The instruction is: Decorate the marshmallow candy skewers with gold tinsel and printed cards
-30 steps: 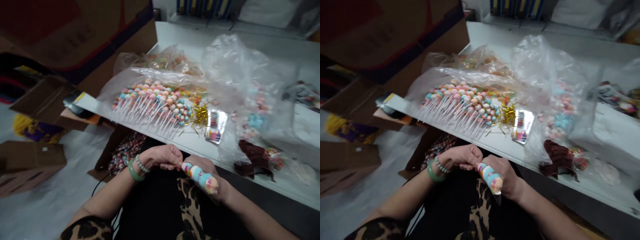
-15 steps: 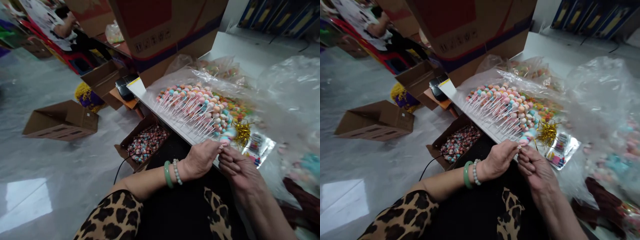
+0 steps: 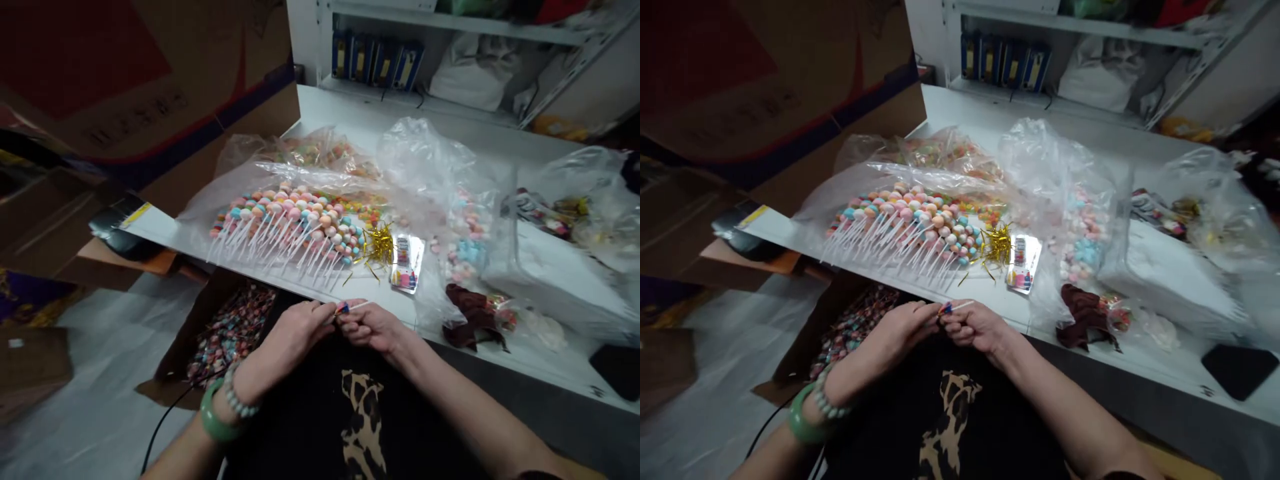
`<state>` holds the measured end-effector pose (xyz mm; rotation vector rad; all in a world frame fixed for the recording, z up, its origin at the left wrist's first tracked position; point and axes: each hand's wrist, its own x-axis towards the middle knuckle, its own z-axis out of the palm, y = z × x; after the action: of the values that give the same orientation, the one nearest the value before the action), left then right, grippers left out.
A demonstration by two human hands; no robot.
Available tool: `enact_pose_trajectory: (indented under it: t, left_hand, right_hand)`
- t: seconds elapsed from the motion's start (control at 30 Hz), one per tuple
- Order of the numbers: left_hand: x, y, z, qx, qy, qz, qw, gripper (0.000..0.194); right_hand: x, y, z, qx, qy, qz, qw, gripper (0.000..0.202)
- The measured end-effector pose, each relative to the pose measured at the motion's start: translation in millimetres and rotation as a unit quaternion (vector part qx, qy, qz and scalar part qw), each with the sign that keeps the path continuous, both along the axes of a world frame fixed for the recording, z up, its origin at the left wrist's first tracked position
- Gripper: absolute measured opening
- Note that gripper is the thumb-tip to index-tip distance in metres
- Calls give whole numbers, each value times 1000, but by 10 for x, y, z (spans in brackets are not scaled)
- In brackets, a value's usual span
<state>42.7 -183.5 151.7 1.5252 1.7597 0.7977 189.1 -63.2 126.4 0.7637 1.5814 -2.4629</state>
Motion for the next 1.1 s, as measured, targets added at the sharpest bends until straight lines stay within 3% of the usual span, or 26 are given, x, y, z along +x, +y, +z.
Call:
enact_pose_trajectory:
  t: [0.07,0.1,0.17,0.23,0.3,0.33,0.37,0.43,0.53,0.67,0.73,0.8,0.87,0.97,1.0,1.1]
  left_hand:
    - [-39,-103,4,8,186,-16,982,36]
    - [-77,-183,-27,-2,238,-27,971,41]
    - [-195,-386,-142,-53,271,-26,961,41]
    - [-345,-598,-272,-137,289,46,946,39]
    - [-478,-749,-352,-228,381,145,884,38]
    - [-521,-781,-363,-240,424,181,854,38]
    - [-541,-780,-357,-232,442,201,843,38]
    - [-510,-685,-318,-175,389,211,879,33]
    - [-306,-407,-282,-72,175,193,963,21]
    - [55,-34,-350,-3,18,149,989,30]
    - [194,133,-390,2,-37,129,991,37]
    - [295,297,-410,-5,-100,110,989,40]
    - [366,451,-413,-7,-161,106,981,36]
    - [436,638,-403,2,-263,132,956,20]
    - [454,684,-397,4,-290,143,946,23]
    - [498,792,-364,6,-312,155,937,29]
  right_hand:
    - [-24,-20,-1,-134,9,51,990,23]
    - [-29,-35,1,-140,18,51,989,23]
    - [-33,-49,4,-44,26,24,998,15]
    - [-41,-7,-6,105,17,-20,994,7]
    - [-59,101,-30,212,-6,-89,973,8]
    - [-68,171,-42,250,-19,-133,959,9]
    - [-71,243,-51,285,-29,-171,943,10]
    - [-41,378,-50,369,-44,-208,905,11]
    - [137,542,-10,512,-100,-213,826,14]
    - [477,762,2,634,-318,-282,646,20]
    - [568,875,-47,640,-406,-266,595,24]
    - [585,966,-122,636,-444,-231,587,31]
    - [565,1026,-193,621,-452,-213,604,31]
    - [573,1084,-252,569,-467,-232,636,24]
    - [599,1102,-259,554,-472,-242,642,24]
    - [743,1152,-255,553,-463,-282,633,27]
